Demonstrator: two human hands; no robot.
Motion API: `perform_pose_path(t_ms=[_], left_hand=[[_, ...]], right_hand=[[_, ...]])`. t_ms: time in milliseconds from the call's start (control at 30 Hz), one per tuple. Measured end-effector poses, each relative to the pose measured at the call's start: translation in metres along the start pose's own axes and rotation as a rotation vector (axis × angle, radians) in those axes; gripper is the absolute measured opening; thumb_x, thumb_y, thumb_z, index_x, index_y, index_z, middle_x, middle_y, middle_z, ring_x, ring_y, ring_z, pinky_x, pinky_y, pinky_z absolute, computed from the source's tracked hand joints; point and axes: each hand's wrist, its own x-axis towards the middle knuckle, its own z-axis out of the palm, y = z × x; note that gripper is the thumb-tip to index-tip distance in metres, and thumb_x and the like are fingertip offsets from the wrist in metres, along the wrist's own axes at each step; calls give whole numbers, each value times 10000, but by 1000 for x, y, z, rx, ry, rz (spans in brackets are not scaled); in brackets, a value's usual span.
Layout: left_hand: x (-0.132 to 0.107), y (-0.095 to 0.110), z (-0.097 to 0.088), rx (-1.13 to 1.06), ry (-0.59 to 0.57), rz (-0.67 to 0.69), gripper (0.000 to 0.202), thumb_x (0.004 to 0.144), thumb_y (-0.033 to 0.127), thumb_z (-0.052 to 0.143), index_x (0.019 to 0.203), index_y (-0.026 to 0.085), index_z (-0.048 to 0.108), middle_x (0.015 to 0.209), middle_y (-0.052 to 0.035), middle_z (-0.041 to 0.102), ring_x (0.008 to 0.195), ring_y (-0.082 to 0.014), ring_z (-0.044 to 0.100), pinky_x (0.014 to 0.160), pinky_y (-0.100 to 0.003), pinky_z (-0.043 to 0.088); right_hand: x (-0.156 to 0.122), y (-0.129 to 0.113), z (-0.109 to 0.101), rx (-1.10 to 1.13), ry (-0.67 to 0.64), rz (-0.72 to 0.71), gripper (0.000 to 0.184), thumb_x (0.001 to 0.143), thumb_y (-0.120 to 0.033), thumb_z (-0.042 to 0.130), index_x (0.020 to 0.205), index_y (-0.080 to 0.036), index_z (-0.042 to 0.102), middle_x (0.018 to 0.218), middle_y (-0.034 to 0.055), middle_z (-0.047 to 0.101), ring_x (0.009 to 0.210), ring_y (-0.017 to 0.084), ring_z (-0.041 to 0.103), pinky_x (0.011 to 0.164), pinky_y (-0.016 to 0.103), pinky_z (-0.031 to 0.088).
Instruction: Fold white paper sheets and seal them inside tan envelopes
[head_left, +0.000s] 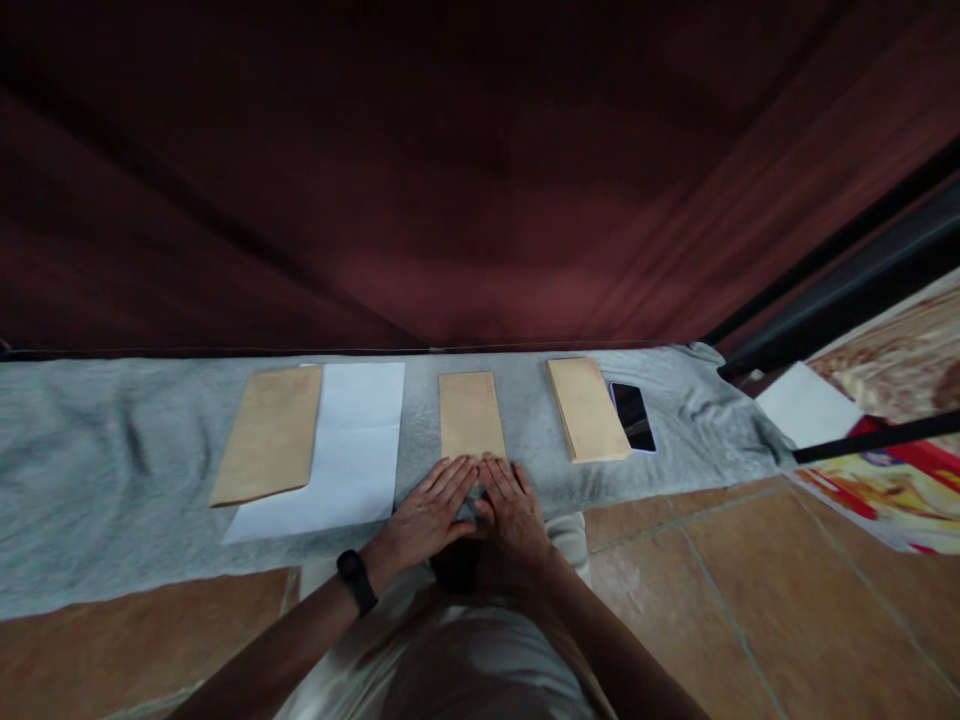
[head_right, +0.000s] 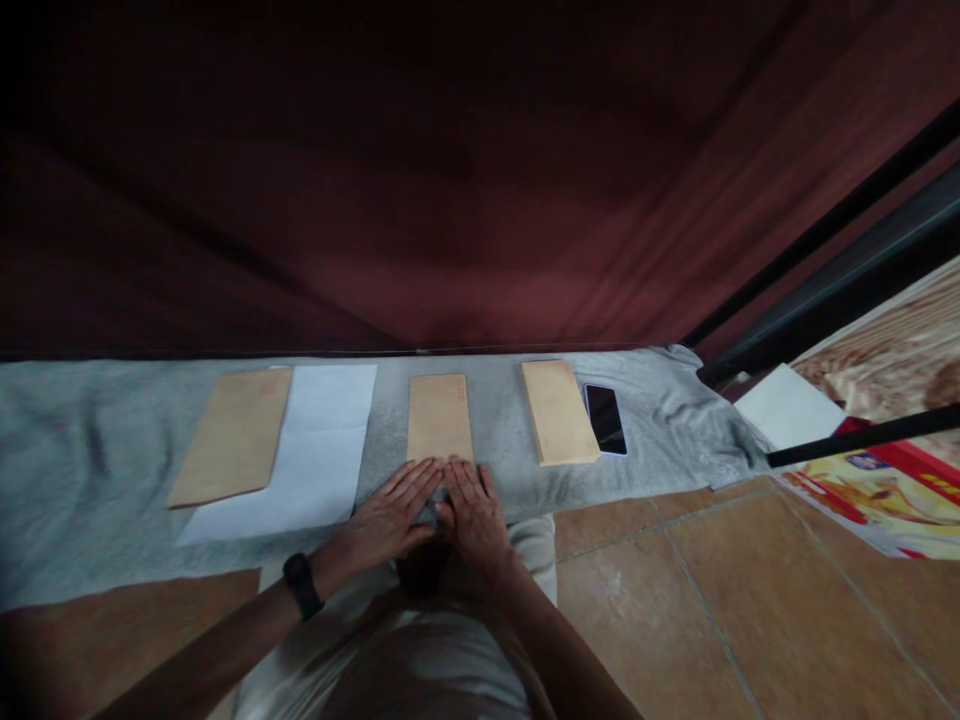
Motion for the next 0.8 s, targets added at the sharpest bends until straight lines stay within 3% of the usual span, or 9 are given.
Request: perform_pose_path(t_ms=[300, 467, 667, 800], left_hand=[[-7, 13, 10, 44, 12, -121, 792, 982, 547, 475, 1585, 72, 280, 1648, -196, 322, 1543, -293, 273, 1260, -443, 249], [-6, 16, 10, 56, -10, -125, 788, 960, 509, 529, 1568, 55, 314, 1645, -213, 316, 1540, -308, 275, 1260, -446, 244], [-5, 16, 11, 27, -44, -138, 768, 957, 464, 515, 1573, 57, 307, 1656, -209, 292, 1545, -302, 263, 1261, -435, 229], [-6, 17, 10, 24, -63, -126, 815, 949, 476, 529, 1591, 56, 254, 1672, -211, 241, 1562, -298, 209, 1272, -445, 194]], right_hand=[[-9, 8, -4, -79, 3, 47, 544, 1085, -336, 382, 1586, -128, 338, 1580, 139, 455, 1482, 262, 394, 1241, 504, 275], [-4, 0, -2, -52, 29, 99, 547, 1084, -308, 366, 1593, -112, 315, 1584, 155, 444, 1494, 272, 373, 1236, 535, 274], [3, -22, 2, 35, -49, 11, 536, 1092, -310, 325, 1594, -119, 312, 1594, 116, 441, 1502, 234, 358, 1258, 493, 262], [-5, -18, 6, -2, -40, 6, 573, 1087, -336, 353, 1604, -101, 274, 1606, 149, 412, 1522, 258, 316, 1248, 518, 274]])
